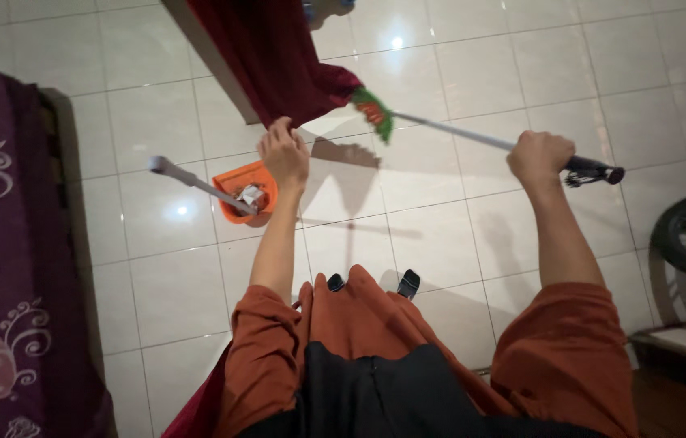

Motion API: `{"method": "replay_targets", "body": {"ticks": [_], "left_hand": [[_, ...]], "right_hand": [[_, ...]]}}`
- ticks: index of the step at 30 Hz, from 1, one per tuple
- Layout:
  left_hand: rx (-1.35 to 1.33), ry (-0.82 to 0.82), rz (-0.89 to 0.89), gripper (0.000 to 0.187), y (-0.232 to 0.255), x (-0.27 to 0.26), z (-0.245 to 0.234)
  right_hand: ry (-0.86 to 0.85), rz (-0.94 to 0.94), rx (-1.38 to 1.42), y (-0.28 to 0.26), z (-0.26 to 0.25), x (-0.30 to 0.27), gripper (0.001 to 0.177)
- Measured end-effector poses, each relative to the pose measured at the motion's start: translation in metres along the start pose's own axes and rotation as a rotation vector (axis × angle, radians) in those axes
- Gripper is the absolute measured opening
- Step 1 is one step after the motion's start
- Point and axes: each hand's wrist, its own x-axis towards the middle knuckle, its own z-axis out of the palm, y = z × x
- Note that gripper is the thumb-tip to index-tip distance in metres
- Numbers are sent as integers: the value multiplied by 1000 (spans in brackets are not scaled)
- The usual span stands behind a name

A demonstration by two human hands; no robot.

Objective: The person sweeps a tiled floor using a broom and a dustpan. They gather debris into a pile and sweep it into the dustpan, then continue sweeping the rest of the floor area.

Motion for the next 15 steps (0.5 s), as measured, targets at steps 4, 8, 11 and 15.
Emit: {"method": "replay_targets", "body": {"ticks": [4,8,11,15], "left_hand": [[27,-91,132,18,38,-20,45],[88,-252,168,26,60,-37,83],[125,-267,215,20,79,-51,112],[182,-448,181,21,120,-72,148]], "right_hand": [[85,33,-21,55,58,21,18],[199,55,-227,36,142,27,19],[163,37,-317,4,182,5,20],[-24,-97,-101,-24,201,-26,15]]}}
